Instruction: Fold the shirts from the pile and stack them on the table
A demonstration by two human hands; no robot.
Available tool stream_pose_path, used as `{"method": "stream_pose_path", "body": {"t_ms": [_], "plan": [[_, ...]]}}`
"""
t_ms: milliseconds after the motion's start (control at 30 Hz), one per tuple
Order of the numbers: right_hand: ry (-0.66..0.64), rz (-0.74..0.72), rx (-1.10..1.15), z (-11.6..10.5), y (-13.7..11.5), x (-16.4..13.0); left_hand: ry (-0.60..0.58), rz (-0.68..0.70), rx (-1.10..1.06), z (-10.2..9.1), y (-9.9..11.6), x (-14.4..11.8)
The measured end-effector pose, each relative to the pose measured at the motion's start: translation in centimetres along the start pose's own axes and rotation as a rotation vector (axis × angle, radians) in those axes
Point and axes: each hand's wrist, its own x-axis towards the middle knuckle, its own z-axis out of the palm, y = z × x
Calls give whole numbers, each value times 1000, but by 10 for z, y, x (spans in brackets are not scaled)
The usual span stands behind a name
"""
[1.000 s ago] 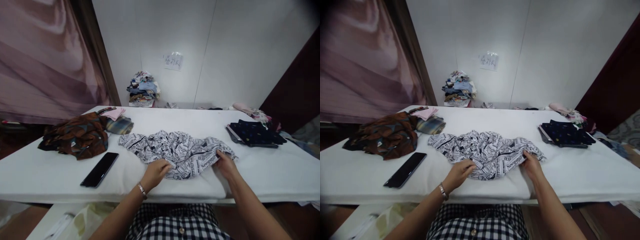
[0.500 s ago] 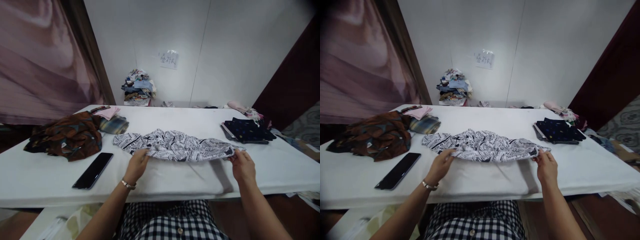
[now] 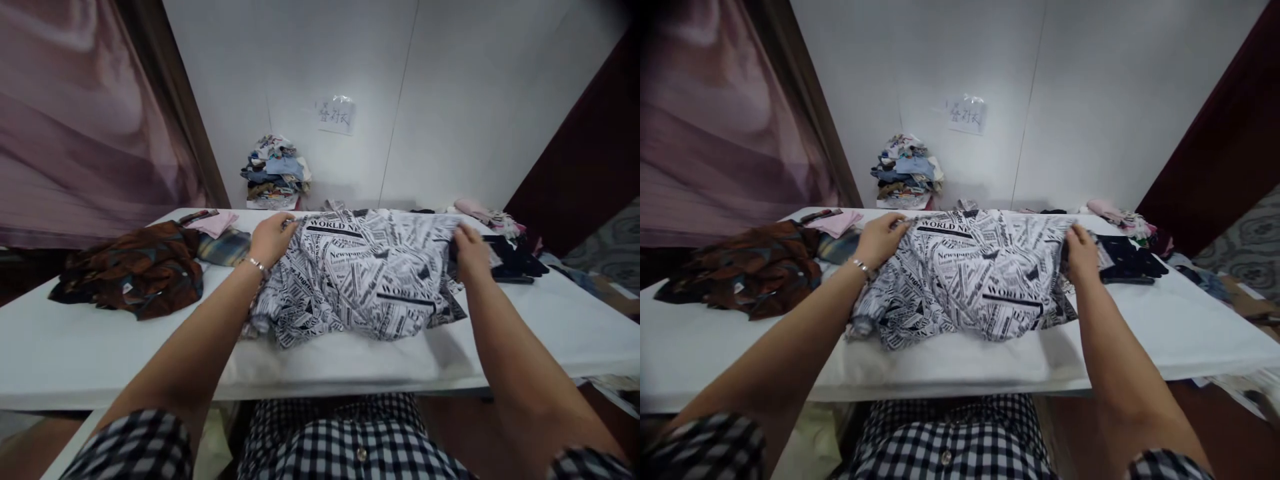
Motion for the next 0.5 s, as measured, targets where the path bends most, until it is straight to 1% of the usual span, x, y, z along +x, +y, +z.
{"method": "stream_pose_path", "body": {"t_ms": [33,67,100,133,200,233,300,367,433,500], "plan": [[-38,25,-21,6,4,0,-51,-22,8,7,-5,5],[-62,29,-39,11,9,-5,-88,-33,-1,13,-9,5],[-91,23,-51,15,15,-15,-115,-30,-28,18,-13,-1],[-177,30,-64,16,22,-30,-143,-15,-64,21,-17,-13],[-339,37,-111,14,36,-66,-229,34,-131,24,-23,-49],[-394,32,-145,12,44,-86,-300,63,-148,24,-26,-70],[-459,-40,-226,5,57,-124,-400,123,-156,25,-32,-115],[-510,-140,-291,-2,67,-155,-482,192,-127,29,-37,-153],[-569,-231,-365,-6,74,-175,-528,257,-65,35,-41,-180],[-658,-303,-478,-9,81,-184,-537,290,4,43,-43,-194]]}}
